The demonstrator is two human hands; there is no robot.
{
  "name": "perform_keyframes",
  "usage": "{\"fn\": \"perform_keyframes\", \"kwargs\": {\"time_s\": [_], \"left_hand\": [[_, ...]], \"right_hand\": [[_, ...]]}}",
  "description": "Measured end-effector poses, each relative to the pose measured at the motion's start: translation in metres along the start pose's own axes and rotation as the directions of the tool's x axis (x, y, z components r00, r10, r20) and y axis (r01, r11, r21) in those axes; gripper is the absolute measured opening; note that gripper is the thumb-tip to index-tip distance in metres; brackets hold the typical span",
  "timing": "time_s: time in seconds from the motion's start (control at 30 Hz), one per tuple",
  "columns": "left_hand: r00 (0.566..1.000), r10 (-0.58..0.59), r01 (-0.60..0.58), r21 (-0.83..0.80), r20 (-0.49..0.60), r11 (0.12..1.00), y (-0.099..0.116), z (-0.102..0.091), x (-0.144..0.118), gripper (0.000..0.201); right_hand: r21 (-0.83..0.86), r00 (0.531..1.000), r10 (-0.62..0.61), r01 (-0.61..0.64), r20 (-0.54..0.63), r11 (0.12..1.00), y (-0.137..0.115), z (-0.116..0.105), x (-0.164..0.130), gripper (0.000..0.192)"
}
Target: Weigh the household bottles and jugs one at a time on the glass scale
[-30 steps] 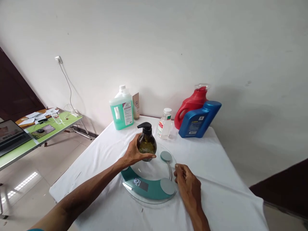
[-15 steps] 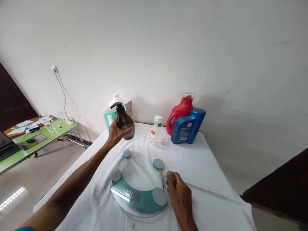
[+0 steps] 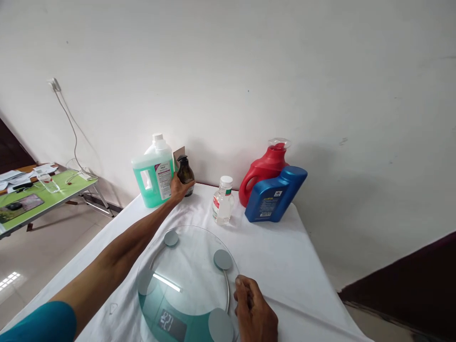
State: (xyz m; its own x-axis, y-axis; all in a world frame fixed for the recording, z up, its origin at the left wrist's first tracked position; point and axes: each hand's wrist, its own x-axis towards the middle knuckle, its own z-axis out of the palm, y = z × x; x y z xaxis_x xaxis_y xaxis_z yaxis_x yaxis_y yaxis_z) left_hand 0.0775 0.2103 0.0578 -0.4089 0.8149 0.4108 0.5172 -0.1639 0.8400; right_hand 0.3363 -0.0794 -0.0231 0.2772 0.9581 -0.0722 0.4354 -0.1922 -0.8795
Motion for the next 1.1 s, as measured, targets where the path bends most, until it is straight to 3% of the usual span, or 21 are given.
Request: {"fn": "perform_keyframes", "kwargs": {"time_s": [0.2, 0.4, 0.53, 0.73, 0.8, 0.9, 1.0, 1.1], "left_hand": [[0.999, -0.051, 0.051, 0.039, -0.003, 0.998, -0.015, 0.02, 0.004, 0.064], [0.995, -0.092, 0.093, 0.069, -0.025, 0.993, -0.015, 0.027, 0.002, 0.075], [0.996, -0.067, 0.071, 0.069, -0.058, 0.995, -0.001, 0.023, -0.002, 0.079], [0.989, 0.088, -0.092, -0.026, -0.117, 0.995, 0.038, -0.005, -0.029, 0.083], [0.983, 0.174, -0.18, -0.113, -0.061, 0.977, 0.05, -0.01, -0.049, 0.089], [0.947, 0.259, -0.209, -0.248, 0.189, 0.946, 0.06, -0.004, -0.08, 0.109], [0.889, 0.205, -0.12, -0.223, 0.409, 0.967, 0.065, 0.013, -0.1, 0.118], [0.864, 0.121, -0.058, -0.143, 0.488, 0.988, 0.067, 0.029, -0.105, 0.101]], "right_hand": [[0.021, 0.999, 0.016, -0.015, -0.046, 1.0, -0.004, 0.001, -0.005, 0.064], [0.005, 0.998, -0.003, 0.004, -0.06, 1.0, -0.008, 0.004, -0.004, 0.065], [0.042, 0.995, -0.048, 0.052, -0.085, 0.998, -0.009, 0.007, -0.005, 0.06], [0.049, 0.989, -0.12, 0.124, -0.084, 0.991, -0.018, 0.005, -0.009, 0.055], [0.053, 0.986, -0.143, 0.147, -0.08, 0.988, -0.019, 0.005, -0.009, 0.054], [0.055, 0.983, -0.16, 0.165, -0.088, 0.985, -0.019, 0.006, -0.009, 0.053], [0.057, 0.984, -0.157, 0.162, -0.089, 0.985, -0.019, 0.007, -0.009, 0.052], [0.066, 0.987, -0.142, 0.147, -0.076, 0.987, -0.018, 0.007, -0.009, 0.052]]}}
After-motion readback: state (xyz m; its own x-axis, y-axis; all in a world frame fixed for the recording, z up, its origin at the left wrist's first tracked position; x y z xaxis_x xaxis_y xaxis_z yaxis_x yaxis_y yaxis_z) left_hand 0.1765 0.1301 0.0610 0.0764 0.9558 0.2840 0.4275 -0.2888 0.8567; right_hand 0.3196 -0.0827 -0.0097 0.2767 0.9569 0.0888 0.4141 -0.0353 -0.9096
